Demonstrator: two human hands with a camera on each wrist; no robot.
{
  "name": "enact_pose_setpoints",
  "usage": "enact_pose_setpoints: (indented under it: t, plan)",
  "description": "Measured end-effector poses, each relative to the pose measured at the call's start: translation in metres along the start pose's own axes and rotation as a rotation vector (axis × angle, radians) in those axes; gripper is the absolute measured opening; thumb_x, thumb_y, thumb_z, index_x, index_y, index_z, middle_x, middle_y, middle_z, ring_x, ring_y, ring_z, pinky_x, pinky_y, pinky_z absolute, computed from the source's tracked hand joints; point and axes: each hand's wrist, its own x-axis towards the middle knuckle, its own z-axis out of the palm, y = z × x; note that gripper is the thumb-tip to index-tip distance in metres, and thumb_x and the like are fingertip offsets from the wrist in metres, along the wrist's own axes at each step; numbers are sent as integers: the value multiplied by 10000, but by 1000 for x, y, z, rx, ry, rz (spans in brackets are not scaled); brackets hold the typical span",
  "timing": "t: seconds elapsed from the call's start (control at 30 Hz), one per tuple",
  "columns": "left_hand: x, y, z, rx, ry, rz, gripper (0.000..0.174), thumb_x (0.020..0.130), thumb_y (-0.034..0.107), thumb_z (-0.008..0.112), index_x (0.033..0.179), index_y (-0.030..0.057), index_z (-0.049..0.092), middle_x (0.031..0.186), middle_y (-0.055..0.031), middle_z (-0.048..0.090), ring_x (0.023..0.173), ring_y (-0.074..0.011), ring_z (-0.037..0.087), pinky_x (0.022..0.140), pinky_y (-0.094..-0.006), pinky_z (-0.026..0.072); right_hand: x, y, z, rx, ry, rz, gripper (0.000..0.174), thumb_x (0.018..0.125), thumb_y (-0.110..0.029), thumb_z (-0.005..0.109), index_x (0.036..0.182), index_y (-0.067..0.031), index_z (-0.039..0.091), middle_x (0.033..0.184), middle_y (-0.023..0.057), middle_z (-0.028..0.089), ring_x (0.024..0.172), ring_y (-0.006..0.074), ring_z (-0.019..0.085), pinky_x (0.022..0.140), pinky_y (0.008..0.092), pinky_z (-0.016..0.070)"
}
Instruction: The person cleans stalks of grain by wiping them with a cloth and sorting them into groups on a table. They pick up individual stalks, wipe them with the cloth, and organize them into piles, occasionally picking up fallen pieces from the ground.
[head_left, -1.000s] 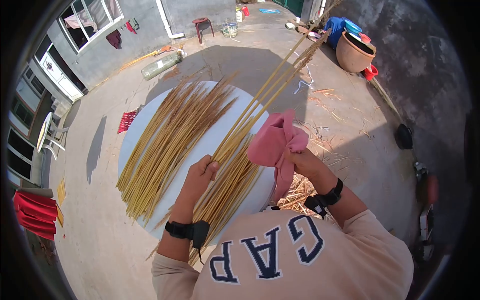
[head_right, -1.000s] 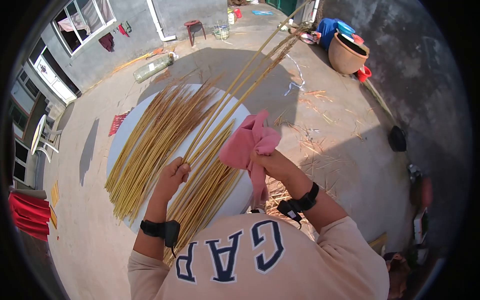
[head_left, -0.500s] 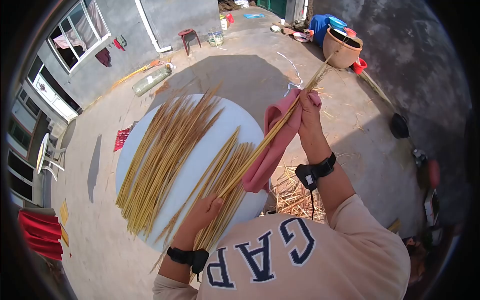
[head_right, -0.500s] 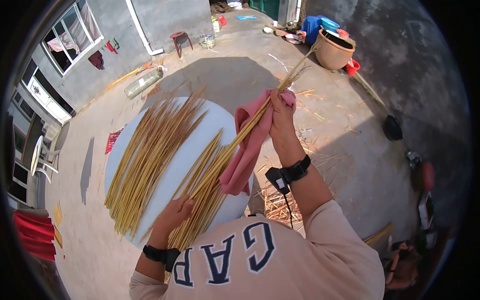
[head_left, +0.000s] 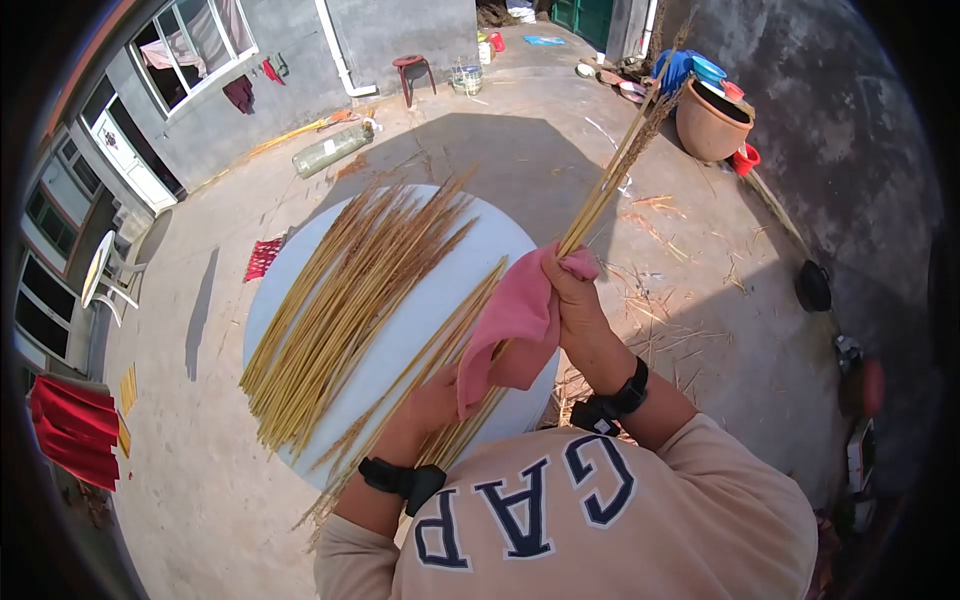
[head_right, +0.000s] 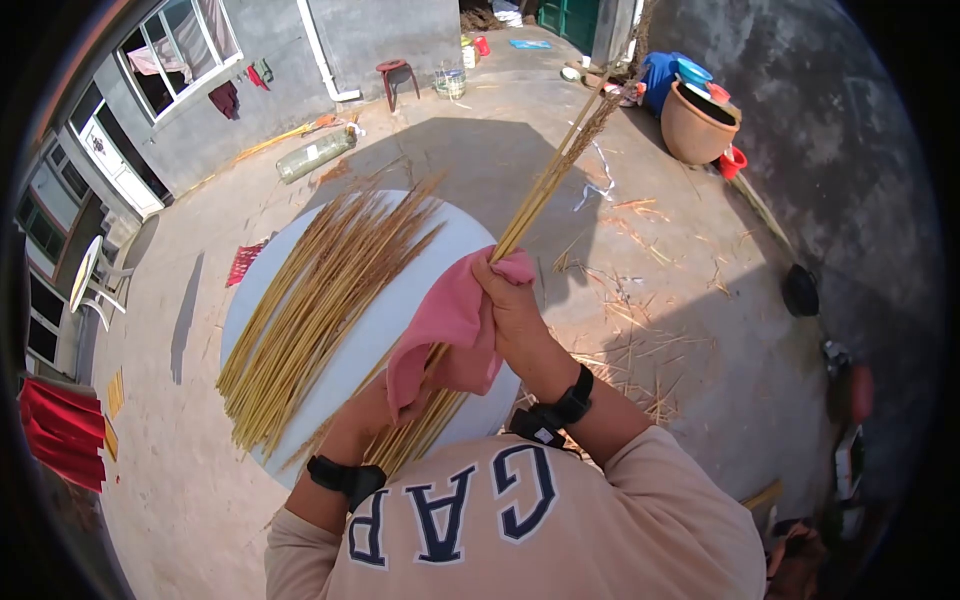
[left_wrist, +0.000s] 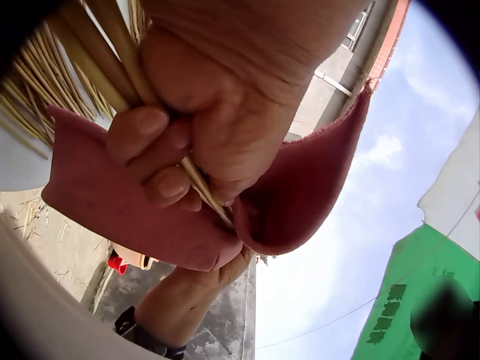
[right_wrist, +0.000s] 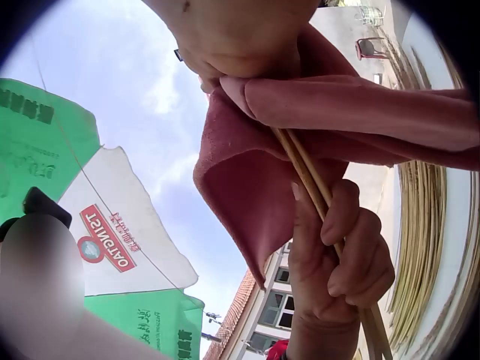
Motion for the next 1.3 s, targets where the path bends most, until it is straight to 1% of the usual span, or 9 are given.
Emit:
enact_pose_setpoints:
  t: [0.27, 0.4, 0.5, 0.57, 0.8, 0.97, 1.03, 1.17, 1.3]
  plan:
    - [-12, -36, -43, 59, -143, 18, 348, 925, 337, 380, 712, 71, 456, 521, 23, 376, 457, -55, 319, 433, -200, 252, 5, -59, 13, 257, -144, -133, 372, 784, -240, 639, 1061, -47, 484, 992, 31, 561, 904, 150, 549, 813, 294, 467]
    - [6, 0, -15, 207, -83, 154, 278, 913, 297, 430, 860, 35, 506, 611, 3, 460, 522, -79, 408, 499, -210, 350, -29, 15, 27, -367, -135, -75, 321, 836, -148, 582, 1111, -69, 437, 1055, 15, 500, 945, 86, 479, 819, 254, 427]
    - [23, -9, -9, 338, 53, 756, 216, 861, 204, 528, 993, 34, 510, 778, -48, 559, 632, -158, 534, 600, -259, 442, -32, 11, 46, -573, -169, -507, 319, 837, -180, 588, 1095, -76, 431, 1017, 5, 497, 924, 78, 468, 805, 243, 414]
    - [12, 0, -20, 541, 116, 708, 228, 822, 153, 564, 1018, 46, 519, 867, -65, 569, 708, -201, 558, 642, -280, 457, -27, -17, 46, -590, -28, -772, 336, 848, -270, 569, 1074, -77, 412, 999, -7, 472, 947, 71, 434, 845, 235, 369]
    - [-34, 35, -46, 1033, 752, 954, 273, 707, 34, 616, 977, 61, 584, 1021, -125, 549, 883, -288, 548, 720, -362, 451, -36, -70, 41, -810, 154, -721, 205, 858, -200, 558, 974, -33, 529, 836, 11, 556, 780, 92, 526, 676, 227, 453]
    - [-55, 56, -28, 1567, 902, 1263, 403, 727, 169, 628, 1108, 78, 533, 1163, -149, 493, 1029, -263, 515, 846, -384, 414, -28, 11, 24, -1753, -634, -627, 231, 724, -60, 624, 940, -18, 554, 807, 95, 575, 733, 228, 574, 612, 291, 450]
    - [-54, 46, -35, 1610, 715, 1010, 394, 723, 216, 632, 1078, 74, 540, 1098, -137, 518, 1003, -248, 513, 831, -393, 417, -27, 34, 25, -1777, -813, -799, 217, 713, -81, 627, 904, -14, 550, 799, 91, 563, 734, 232, 569, 608, 290, 449]
    - [-62, -5, -59, 1527, 406, 369, 306, 701, 286, 640, 901, 72, 550, 789, -74, 557, 787, -219, 554, 682, -381, 446, -34, 44, 17, -1920, -936, -327, 94, 682, -41, 572, 758, -42, 518, 734, 77, 564, 663, 250, 558, 541, 318, 427]
    - [-74, -32, -57, 1375, 380, 323, 230, 710, 260, 630, 750, 77, 497, 618, -50, 496, 609, -235, 533, 548, -365, 423, -38, 34, 12, -1523, -861, -160, 88, 680, -9, 522, 617, -54, 481, 635, 62, 536, 595, 238, 537, 523, 307, 412]
